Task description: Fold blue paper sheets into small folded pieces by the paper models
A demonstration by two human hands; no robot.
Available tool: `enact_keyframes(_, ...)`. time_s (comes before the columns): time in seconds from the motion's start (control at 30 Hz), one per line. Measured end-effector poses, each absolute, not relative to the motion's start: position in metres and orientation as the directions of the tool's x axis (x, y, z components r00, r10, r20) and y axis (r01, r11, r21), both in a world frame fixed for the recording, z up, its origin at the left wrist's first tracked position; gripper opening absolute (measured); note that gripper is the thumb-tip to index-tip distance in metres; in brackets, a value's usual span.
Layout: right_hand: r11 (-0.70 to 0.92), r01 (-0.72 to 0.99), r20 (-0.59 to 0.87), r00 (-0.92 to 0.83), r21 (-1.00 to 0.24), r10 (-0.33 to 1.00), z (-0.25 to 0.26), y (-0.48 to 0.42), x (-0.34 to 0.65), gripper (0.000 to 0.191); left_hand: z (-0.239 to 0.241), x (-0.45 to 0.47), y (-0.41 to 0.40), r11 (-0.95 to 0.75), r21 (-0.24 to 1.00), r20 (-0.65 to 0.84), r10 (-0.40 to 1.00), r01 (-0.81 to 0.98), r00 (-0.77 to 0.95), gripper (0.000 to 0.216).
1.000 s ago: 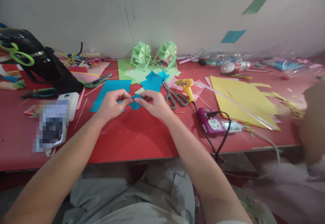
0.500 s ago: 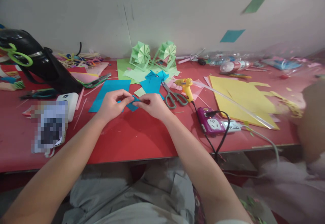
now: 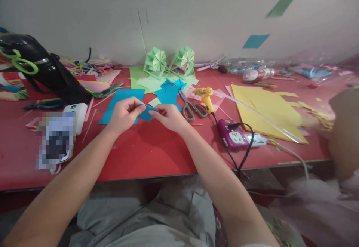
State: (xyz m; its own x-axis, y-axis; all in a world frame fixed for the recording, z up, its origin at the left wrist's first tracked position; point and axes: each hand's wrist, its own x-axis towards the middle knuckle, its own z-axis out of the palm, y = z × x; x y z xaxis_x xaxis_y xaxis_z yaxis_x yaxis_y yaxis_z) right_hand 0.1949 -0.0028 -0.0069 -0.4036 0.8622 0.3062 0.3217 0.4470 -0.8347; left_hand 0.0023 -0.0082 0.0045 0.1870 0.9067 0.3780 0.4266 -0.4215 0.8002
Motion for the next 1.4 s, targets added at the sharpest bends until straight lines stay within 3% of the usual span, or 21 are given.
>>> enact_keyframes(0.13, 0.416, 0.250, 0.312, -0.368, -0.874, 0.876, -0.007, -0.002, 0.194, 0.049, 0.006, 0.002, -0.007, -0.368, 0.852, 0.321, 0.929, 0.372, 0.184, 0.024)
enact_keyframes(0.3, 0.429, 0.231, 0.360, -0.287, -0.873, 0.888, -0.009, 0.001, 0.195, 0.049, 0.007, 0.004, -0.010, -0.331, 0.866, 0.198, 0.916, 0.375, 0.349, 0.022)
enact_keyframes(0.53, 0.437, 0.295, 0.342, -0.322, -0.849, 0.883, -0.008, -0.001, 0.195, 0.049, 0.002, 0.002, -0.008, -0.411, 0.804, 0.286, 0.901, 0.431, 0.327, 0.029)
enact_keyframes(0.77, 0.516, 0.364, 0.412, -0.328, -0.775, 0.850, -0.009, 0.000, 0.198, 0.045, -0.002, 0.003, -0.007, -0.386, 0.857, 0.275, 0.903, 0.342, 0.329, 0.022)
enact_keyframes(1.03, 0.428, 0.349, 0.315, -0.335, -0.834, 0.888, -0.010, 0.001, 0.197, 0.051, -0.007, -0.001, 0.000, -0.352, 0.861, 0.298, 0.934, 0.368, 0.197, 0.019)
enact_keyframes(1.13, 0.290, 0.300, 0.154, -0.405, -0.909, 0.901, -0.007, 0.001, 0.200, 0.050, -0.007, -0.002, 0.001, -0.336, 0.867, 0.240, 0.929, 0.369, 0.282, 0.022)
enact_keyframes(1.23, 0.057, 0.252, -0.065, -0.448, -0.966, 0.892, -0.005, 0.003, 0.204, 0.048, -0.006, -0.009, 0.002, -0.355, 0.799, 0.207, 0.920, 0.485, 0.332, 0.027)
enact_keyframes(1.4, -0.025, -0.020, -0.024, -0.069, -0.999, 0.997, -0.002, 0.008, 0.208, 0.050, -0.004, -0.030, 0.008, -0.244, 0.551, 0.323, 0.944, 0.798, 0.066, 0.026)
